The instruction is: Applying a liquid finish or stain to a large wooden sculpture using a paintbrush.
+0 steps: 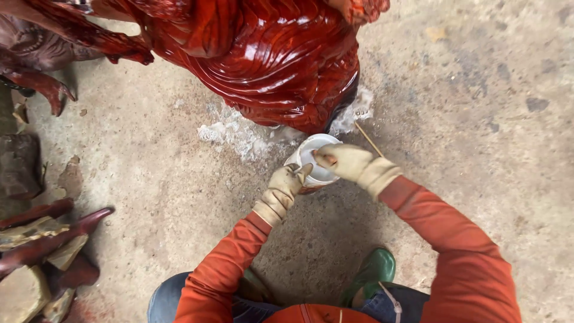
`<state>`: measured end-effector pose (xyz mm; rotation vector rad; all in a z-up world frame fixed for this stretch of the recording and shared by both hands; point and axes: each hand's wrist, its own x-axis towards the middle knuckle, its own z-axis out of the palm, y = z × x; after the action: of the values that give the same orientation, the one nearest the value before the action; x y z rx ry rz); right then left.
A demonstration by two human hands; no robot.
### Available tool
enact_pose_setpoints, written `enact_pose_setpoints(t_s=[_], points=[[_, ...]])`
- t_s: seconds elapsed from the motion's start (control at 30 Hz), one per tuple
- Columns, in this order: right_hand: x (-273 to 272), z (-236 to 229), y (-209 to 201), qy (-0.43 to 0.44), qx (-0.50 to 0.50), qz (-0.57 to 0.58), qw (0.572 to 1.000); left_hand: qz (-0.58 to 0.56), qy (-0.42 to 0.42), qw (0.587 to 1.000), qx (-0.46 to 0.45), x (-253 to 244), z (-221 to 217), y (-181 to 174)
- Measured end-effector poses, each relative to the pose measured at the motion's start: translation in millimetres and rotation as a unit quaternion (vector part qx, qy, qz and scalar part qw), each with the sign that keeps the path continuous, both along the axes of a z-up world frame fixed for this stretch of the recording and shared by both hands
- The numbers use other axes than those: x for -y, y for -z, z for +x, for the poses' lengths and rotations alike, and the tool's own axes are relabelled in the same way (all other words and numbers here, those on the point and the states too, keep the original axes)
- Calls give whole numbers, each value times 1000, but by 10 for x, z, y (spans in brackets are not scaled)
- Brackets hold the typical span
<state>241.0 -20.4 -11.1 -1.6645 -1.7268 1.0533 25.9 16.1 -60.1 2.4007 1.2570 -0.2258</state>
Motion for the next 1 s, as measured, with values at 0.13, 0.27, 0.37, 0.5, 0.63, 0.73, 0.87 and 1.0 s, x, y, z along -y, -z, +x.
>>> enact_pose_setpoints(t_s=[0.13, 0.27, 0.37, 0.5, 0.63, 0.73, 0.87, 1.0], points=[[-228, -317, 1168, -111, 218, 25, 969, -159, -284, 945, 38, 118, 151, 51], [-68, -142, -654, 43, -254, -206, 944, 23, -273, 954, 118, 345, 194, -177], [-68, 94, -1035, 138, -267, -77, 951, -146, -276, 948, 70, -173, 47, 762], [-498, 576, -1193, 188, -252, 214, 925, -160, -272, 946, 79, -303, 6, 731], [-802, 229, -2130, 354, -360, 340, 793, -157, -277, 940, 120, -346, 85, 786], [-1019, 243, -1902, 430, -408, 302, 746, -147, -260, 946, 124, -277, 118, 469], [-953, 342, -1507, 478, -358, 256, 760, -139, -246, 953, 111, -198, 135, 159], [-953, 434, -1554, 488, -308, 274, 769, -148, -235, 953, 122, -159, 139, 66]])
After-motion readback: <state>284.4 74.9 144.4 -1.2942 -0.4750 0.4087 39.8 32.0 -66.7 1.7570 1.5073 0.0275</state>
